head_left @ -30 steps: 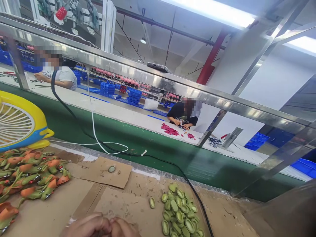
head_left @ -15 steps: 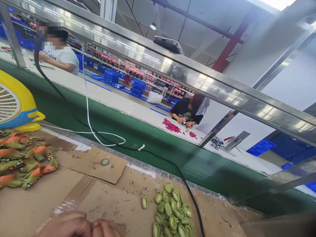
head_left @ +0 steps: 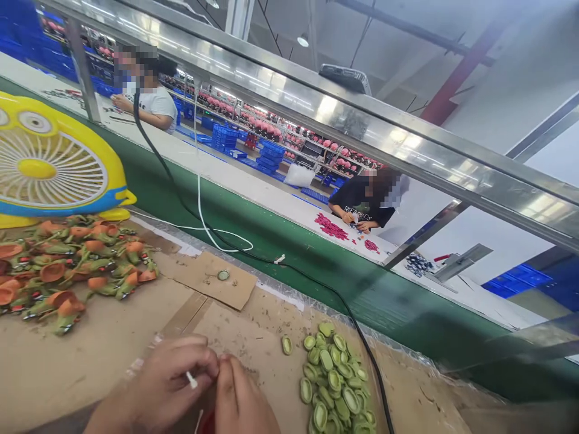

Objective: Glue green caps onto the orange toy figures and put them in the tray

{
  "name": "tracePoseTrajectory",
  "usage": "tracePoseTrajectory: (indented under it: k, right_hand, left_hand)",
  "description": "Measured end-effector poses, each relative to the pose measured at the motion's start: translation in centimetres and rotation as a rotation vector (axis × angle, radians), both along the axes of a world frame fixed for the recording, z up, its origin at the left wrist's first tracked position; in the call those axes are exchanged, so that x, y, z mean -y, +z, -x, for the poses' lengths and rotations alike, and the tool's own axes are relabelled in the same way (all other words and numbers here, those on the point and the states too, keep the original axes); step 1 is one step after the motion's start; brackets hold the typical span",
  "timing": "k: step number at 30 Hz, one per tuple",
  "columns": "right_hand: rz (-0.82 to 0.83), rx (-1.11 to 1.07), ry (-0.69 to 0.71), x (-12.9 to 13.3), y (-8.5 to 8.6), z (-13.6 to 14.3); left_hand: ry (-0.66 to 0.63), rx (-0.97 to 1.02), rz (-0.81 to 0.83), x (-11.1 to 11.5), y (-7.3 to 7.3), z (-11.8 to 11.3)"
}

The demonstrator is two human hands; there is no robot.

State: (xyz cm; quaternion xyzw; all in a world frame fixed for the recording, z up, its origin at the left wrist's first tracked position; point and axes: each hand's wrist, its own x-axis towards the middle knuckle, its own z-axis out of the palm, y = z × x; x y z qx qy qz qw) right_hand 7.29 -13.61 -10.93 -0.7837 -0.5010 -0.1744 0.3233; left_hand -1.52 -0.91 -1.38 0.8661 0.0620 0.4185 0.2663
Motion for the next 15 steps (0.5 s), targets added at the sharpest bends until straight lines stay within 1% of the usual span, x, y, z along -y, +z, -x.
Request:
tracePoseTrajectory:
  k: [3,6,9,12,15]
  right_hand:
    - [0.033,0.061,0.025,0.2,0.0,-0.9]
    - [0.082,0.094,0.064,0.1,-0.2,-1.8]
    - [0.089,0.138,0.082,0.0,-0.3,-2.7]
    - [0.123,0.173,0.131,0.4,0.0,-3.2]
    - [0.111,0.196,0.161,0.8,1.0,-3.3]
  left_hand:
    - [0.022,0.001,0.020,0.1,-0.3,-0.5]
    - [0.035,0.016,0.034,-0.1,-1.1,-0.8]
    - [0.028,0.023,0.038,-0.4,-1.8,-0.9]
    - [0.021,0.031,0.036,-0.4,-2.0,-0.8]
    - [-0.008,0.038,0.022,-0.3,-1.6,-0.8]
